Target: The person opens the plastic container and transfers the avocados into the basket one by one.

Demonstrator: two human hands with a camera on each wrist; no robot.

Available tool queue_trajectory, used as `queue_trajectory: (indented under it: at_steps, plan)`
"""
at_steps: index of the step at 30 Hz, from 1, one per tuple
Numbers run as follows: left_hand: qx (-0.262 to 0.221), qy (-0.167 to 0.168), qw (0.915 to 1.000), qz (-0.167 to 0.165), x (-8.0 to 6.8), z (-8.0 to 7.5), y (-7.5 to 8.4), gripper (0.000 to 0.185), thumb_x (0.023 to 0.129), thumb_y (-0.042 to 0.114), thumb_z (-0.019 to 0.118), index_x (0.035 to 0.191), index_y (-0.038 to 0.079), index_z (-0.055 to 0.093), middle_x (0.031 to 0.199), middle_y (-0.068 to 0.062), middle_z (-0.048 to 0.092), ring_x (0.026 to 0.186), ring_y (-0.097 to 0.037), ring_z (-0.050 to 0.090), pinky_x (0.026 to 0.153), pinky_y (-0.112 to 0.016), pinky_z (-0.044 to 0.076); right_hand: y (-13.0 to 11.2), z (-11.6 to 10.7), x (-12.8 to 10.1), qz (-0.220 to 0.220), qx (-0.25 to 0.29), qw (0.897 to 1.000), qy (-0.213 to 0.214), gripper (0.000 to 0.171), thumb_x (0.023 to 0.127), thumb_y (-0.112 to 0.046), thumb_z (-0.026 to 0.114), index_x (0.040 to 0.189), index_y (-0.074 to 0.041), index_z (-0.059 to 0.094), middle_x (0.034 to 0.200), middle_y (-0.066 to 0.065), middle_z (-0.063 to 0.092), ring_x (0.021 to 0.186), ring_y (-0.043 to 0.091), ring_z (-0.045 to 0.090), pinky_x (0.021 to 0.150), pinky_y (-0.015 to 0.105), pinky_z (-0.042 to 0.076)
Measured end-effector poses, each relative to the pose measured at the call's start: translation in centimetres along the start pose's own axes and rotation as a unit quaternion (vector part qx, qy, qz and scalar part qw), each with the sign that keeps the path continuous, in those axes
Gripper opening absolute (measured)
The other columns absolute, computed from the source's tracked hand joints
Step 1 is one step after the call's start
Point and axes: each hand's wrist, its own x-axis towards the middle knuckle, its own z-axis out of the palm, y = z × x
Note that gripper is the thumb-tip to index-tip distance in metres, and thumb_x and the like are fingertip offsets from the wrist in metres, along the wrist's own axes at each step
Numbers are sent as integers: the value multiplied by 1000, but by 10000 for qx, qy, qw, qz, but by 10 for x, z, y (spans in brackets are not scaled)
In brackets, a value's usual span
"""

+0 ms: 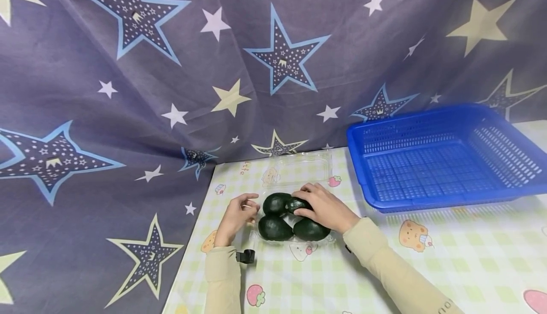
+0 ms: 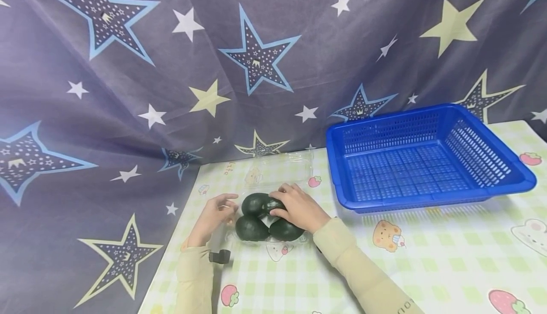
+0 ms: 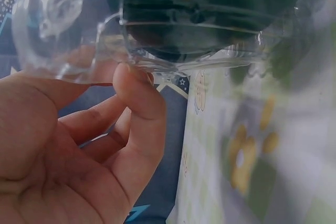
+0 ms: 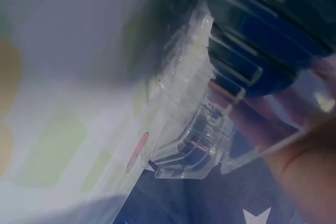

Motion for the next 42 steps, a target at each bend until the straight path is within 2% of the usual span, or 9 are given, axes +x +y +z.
queue_trajectory:
  at_steps: [13,19,29,36,42]
  plan:
    - [-31,-41,9999,-104,-2,0,2,43,88,-5,59,131,-6,58,94,-15,62,72,-23,61,58,-31,57,-4,-23,-5,-62,-105,9997,232,46,93,-37,68,132,-13,64,123,9,61,116,25,56,99,41,51]
    - [-20,-50,9999,-101,-1,0,-1,43,88,-5,59,131,-5,58,95,-17,62,69,-23,60,59,-34,58,-7,-36,-8,-43,-240,9993,294,48,93,-39,67,134,-15,63,126,10,61,118,26,56,105,45,47]
    - [5,-160,9998,-151,2,0,1,44,89,-7,58,133,-10,54,95,-18,60,69,-26,60,63,-44,59,-9,-58,-13,20,-278,9984,485,47,94,-38,66,134,-15,62,129,11,59,121,28,55,101,46,51]
    - [-16,-88,9999,-138,-1,1,2,44,89,-5,58,133,-4,56,98,-17,61,71,-23,61,61,-35,59,-12,-72,-21,98,-461,9976,505,47,95,-38,64,137,-15,61,131,11,58,125,27,52,104,45,48]
    - [-35,-170,9997,-155,2,-2,-2,44,90,-7,55,134,-9,53,98,-18,61,71,-23,61,61,-35,59,-12,-83,-28,30,-535,9967,611,47,95,-37,65,137,-15,60,132,11,58,124,27,53,105,44,48]
